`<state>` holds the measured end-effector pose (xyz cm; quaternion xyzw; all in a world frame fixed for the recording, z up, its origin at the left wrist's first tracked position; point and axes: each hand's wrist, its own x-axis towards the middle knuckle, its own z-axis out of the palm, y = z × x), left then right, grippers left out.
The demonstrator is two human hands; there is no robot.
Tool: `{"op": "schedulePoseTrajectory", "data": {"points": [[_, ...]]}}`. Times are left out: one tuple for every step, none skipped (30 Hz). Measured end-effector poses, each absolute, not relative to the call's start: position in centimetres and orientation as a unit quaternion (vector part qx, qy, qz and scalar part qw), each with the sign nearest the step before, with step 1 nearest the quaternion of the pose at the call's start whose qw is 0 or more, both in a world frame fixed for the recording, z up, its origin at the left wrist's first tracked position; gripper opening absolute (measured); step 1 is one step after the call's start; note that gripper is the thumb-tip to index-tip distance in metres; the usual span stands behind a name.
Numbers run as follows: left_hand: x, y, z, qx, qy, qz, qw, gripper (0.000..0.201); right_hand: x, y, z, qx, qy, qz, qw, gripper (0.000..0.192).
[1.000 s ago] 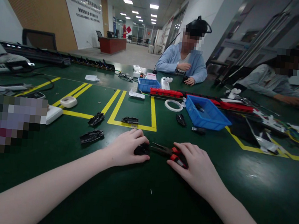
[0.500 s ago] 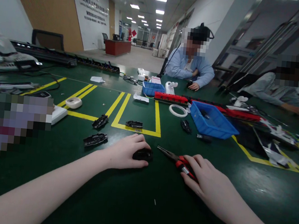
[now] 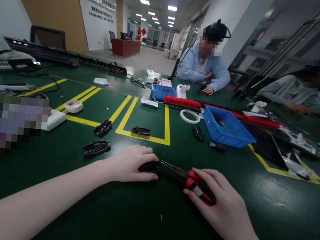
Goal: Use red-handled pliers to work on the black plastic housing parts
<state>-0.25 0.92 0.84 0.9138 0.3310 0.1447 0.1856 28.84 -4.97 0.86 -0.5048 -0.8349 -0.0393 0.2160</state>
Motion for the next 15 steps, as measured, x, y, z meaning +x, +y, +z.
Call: {"op": "schedulePoseTrajectory", "data": {"points": [[-0.24,0.88,0.84,0.916,0.327,0.144,0.180,0.038,28.81,-5.04,0.85,-0.496,-0.838,-0.048,0.222,0.043],[-0.22,0.85,0.85,0.919,0.321,0.142,0.178,0.037,28.79,-5.12,0.85,-0.487,-0.842,-0.055,0.227,0.043],[-0.21,0.83,0.86,0.922,0.315,0.140,0.177,0.037,28.78,-5.19,0.84,-0.479,-0.845,-0.060,0.230,0.043],[-0.19,0.81,0.85,0.924,0.310,0.138,0.177,0.036,28.76,-5.26,0.83,-0.472,-0.848,-0.064,0.231,0.043],[-0.17,0.79,0.84,0.925,0.305,0.137,0.178,0.036,28.74,-5.31,0.81,-0.466,-0.851,-0.067,0.232,0.043],[-0.15,0.79,0.81,0.927,0.301,0.136,0.178,0.035,28.72,-5.34,0.79,-0.461,-0.854,-0.069,0.231,0.043],[-0.13,0.78,0.78,0.928,0.298,0.135,0.179,0.035,28.69,-5.36,0.78,-0.457,-0.856,-0.071,0.231,0.042],[-0.11,0.79,0.75,0.928,0.296,0.135,0.179,0.035,28.67,-5.35,0.76,-0.455,-0.857,-0.073,0.230,0.042],[-0.10,0.79,0.72,0.929,0.295,0.135,0.179,0.035,28.65,-5.34,0.74,-0.454,-0.858,-0.073,0.230,0.042],[-0.09,0.79,0.70,0.929,0.294,0.135,0.179,0.035,28.64,-5.33,0.72,-0.453,-0.858,-0.073,0.231,0.041],[-0.09,0.79,0.69,0.929,0.293,0.135,0.179,0.035,28.64,-5.33,0.69,-0.452,-0.858,-0.072,0.234,0.041],[-0.09,0.79,0.68,0.929,0.294,0.135,0.180,0.035,28.67,-5.33,0.65,-0.451,-0.857,-0.069,0.237,0.041],[-0.10,0.79,0.69,0.929,0.294,0.136,0.180,0.035,28.70,-5.34,0.59,-0.451,-0.857,-0.065,0.242,0.040],[-0.10,0.79,0.69,0.928,0.295,0.135,0.180,0.035,28.74,-5.37,0.53,-0.451,-0.856,-0.060,0.246,0.040],[-0.11,0.80,0.70,0.928,0.296,0.135,0.180,0.035,28.79,-5.40,0.46,-0.451,-0.854,-0.056,0.252,0.040]]}}
